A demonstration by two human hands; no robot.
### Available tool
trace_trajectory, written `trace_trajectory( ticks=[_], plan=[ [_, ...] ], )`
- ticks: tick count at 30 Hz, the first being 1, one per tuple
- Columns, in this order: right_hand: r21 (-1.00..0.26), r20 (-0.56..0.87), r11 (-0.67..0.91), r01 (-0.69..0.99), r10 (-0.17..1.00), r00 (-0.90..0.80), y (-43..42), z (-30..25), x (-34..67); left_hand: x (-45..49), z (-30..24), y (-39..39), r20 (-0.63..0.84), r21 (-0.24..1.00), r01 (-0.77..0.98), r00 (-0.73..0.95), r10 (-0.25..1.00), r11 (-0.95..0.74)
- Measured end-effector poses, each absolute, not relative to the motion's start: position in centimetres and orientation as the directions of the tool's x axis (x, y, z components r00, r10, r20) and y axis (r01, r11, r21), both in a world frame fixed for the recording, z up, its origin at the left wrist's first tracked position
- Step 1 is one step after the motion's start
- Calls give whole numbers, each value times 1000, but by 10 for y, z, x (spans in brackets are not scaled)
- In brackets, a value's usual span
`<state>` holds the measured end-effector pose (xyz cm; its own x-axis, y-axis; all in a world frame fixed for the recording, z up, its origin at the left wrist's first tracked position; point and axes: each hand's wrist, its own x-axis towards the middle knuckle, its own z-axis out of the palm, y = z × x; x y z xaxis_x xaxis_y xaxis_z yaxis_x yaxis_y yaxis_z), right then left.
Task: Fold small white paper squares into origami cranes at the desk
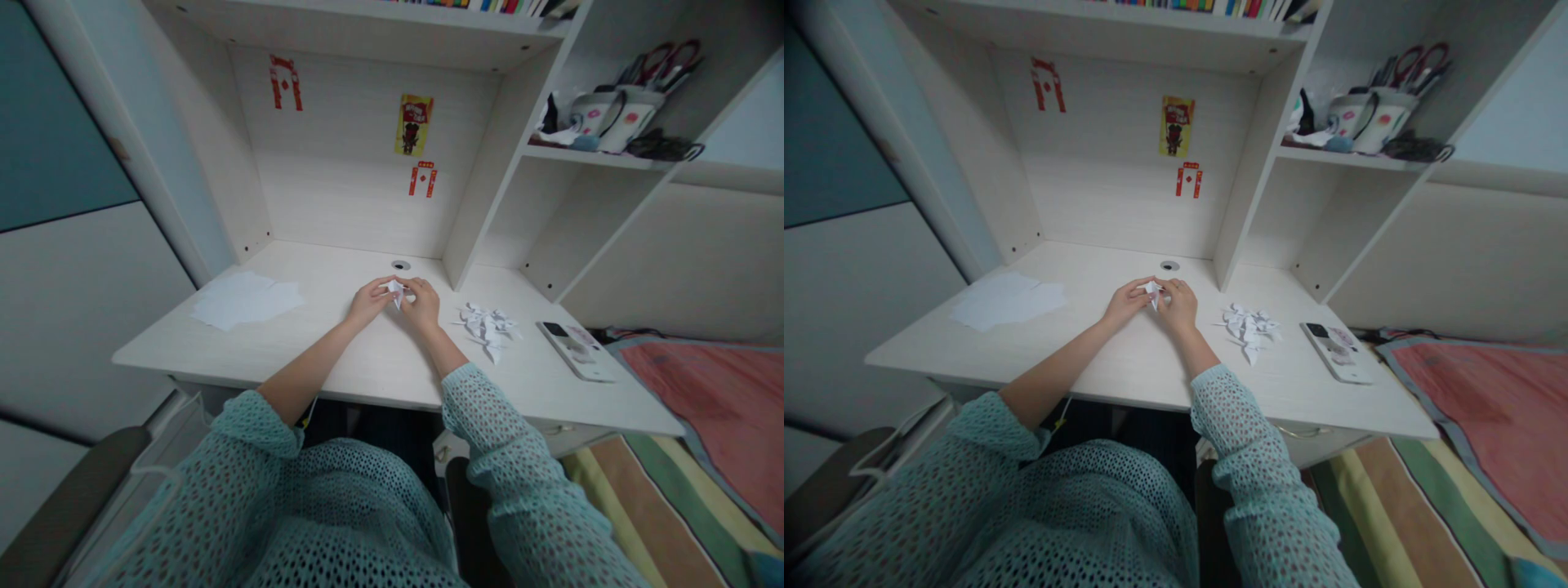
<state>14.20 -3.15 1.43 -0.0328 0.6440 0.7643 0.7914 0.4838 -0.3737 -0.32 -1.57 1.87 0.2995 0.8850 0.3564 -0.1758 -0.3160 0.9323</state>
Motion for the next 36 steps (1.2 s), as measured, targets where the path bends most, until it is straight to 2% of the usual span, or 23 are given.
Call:
trace_trajectory(
  ticks=[5, 14, 18, 21, 28, 36],
  plan=[
    [-428, 720, 452, 783, 694, -8, -33, 16, 142, -2, 17, -14, 348, 936, -168, 299, 889, -310],
    [-561, 689, 446, 697, 719, 95, -29, 13, 144, -3, 12, -10, 428, 902, -114, 343, 836, -416],
    [-622, 653, 424, 658, 745, 138, -26, 12, 147, -3, 10, -8, 401, 916, -120, 331, 854, -383],
    [-604, 657, 446, 660, 748, 96, -26, 13, 147, -4, 11, -6, 353, 935, -95, 288, 890, -341],
    [-481, 680, 468, 742, 733, -20, -30, 15, 146, -13, 14, -3, 342, 937, 62, 31, 939, -344],
    [-481, 671, 462, 745, 741, -27, -30, 15, 145, -8, 20, -8, 324, 946, -24, 65, 944, -323]
  ],
)
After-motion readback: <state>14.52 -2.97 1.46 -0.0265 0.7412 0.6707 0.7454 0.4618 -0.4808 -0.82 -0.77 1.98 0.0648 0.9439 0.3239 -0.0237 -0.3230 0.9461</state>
